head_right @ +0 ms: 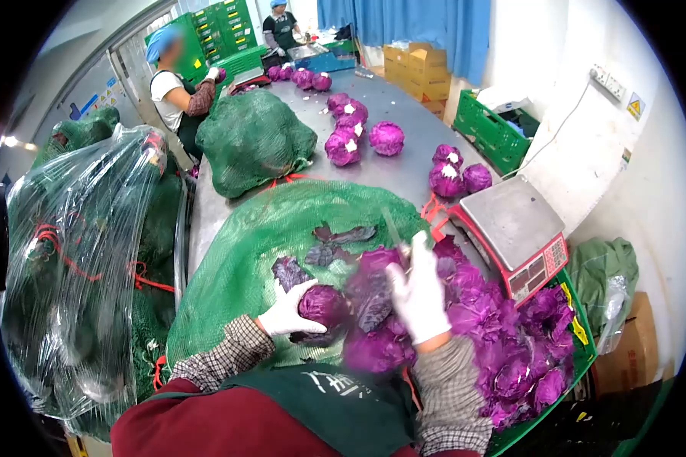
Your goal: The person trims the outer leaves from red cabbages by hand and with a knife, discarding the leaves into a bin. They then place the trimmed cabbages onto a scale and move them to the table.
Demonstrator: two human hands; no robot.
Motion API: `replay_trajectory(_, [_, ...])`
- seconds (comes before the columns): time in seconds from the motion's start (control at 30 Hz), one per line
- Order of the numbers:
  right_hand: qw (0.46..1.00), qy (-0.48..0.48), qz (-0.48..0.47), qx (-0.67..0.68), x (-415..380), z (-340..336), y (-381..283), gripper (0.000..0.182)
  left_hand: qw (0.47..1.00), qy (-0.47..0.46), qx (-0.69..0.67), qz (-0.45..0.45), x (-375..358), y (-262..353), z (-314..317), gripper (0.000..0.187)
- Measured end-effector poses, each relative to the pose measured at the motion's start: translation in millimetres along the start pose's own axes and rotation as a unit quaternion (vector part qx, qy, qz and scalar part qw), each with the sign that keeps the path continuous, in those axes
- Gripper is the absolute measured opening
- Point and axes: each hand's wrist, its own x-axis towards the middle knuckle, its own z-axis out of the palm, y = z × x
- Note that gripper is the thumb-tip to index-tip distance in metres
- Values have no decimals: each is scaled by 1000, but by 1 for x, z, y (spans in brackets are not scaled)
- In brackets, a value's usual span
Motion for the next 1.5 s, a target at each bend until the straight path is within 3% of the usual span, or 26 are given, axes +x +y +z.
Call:
replay_trajectory(0.03, [998, 12, -53, -24, -10, 18, 2, 59, 1000, -7, -1, -13, 6, -1, -1, 119])
replay_trajectory(0.07, [993, -52, -7, 108, -23, 30, -14, 51, 1000, 11, 30, 2, 10, -6, 3, 115])
replay_trajectory(0.17, [974, -209, 5, 85, -48, 63, -21, 43, 996, 5, 90, -11, 7, 19, 1, 115])
replay_trajectory(0.27, [977, -184, -14, 110, -60, 76, -13, 33, 986, 24, 166, 1, 4, 24, 11, 115])
replay_trajectory(0.4, [974, -221, -21, 41, -55, 64, -14, 17, 981, 33, 191, -8, 2, 32, 18, 116])
replay_trajectory(0.5, [984, -177, 14, 6, -55, 60, 6, 15, 997, 62, 52, -1, 3, 2, 14, 113])
replay_trajectory(0.53, [988, -148, 34, -10, -63, 66, 34, 16, 984, 47, -168, -21, 3, -18, 14, 104])
replay_trajectory(0.57, [980, -148, 102, 82, -71, 73, 58, 15, 956, 36, -288, -37, -2, -20, 9, 89])
replay_trajectory(0.6, [990, -125, 35, 57, -80, 75, 76, 14, 916, 11, -398, -46, -4, -31, 2, 84])
replay_trajectory(0.67, [996, -86, 18, 36, -75, 70, 67, 11, 815, -43, -577, -28, -10, -44, -7, 73])
replay_trajectory(0.77, [984, -53, 137, 105, -69, 59, 60, 8, 700, -65, -710, -36, -32, -55, -11, 83])
replay_trajectory(0.8, [984, -42, 131, 115, -67, 57, 59, 8, 727, -64, -684, -20, -34, -55, -15, 89])
replay_trajectory(0.87, [989, -33, 106, 94, -59, 54, 65, 16, 686, -119, -715, 56, -24, -34, -21, 91])
replay_trajectory(0.97, [996, 44, -80, 2, -46, 32, 25, 29, 702, -145, -692, 88, -22, -7, -27, 94])
replay_trajectory(1.0, [990, -33, 21, 134, -44, 19, 0, 40, 721, -147, -672, 83, -23, 1, -29, 94])
replay_trajectory(1.03, [951, -105, 122, 265, -44, 6, -26, 51, 740, -151, -650, 76, -23, 9, -32, 95])
replay_trajectory(1.1, [884, -194, 124, 408, -44, -13, -62, 66, 774, -151, -615, 23, -15, 24, -36, 97])
replay_trajectory(1.13, [886, -224, 108, 391, -47, -16, -75, 79, 785, -146, -602, -25, -8, 31, -38, 98])
replay_trajectory(1.17, [933, -166, -43, 318, -53, 4, -63, 82, 806, -158, -568, 49, -5, 52, -42, 98])
replay_trajectory(1.23, [952, -116, -54, 276, -54, -6, -86, 76, 830, -171, -495, 193, -11, 96, -47, 97])
replay_trajectory(1.27, [972, -39, -130, 191, -60, 2, -77, 71, 815, -110, -548, 152, -15, 87, -38, 99])
replay_trajectory(1.3, [977, -45, -82, 192, -66, 3, -77, 63, 772, -15, -633, -60, -26, 69, -30, 96])
replay_trajectory(1.37, [964, 10, -188, 189, -68, 15, -64, 53, 763, -105, -637, -20, -39, 88, -10, 101])
replay_trajectory(1.4, [967, -4, -157, 203, -75, 16, -66, 51, 686, -81, -722, -33, -35, 74, 2, 86])
replay_trajectory(1.5, [971, -2, -138, 197, -78, 19, -60, 32, 618, -102, -779, -9, -27, 58, 5, 84])
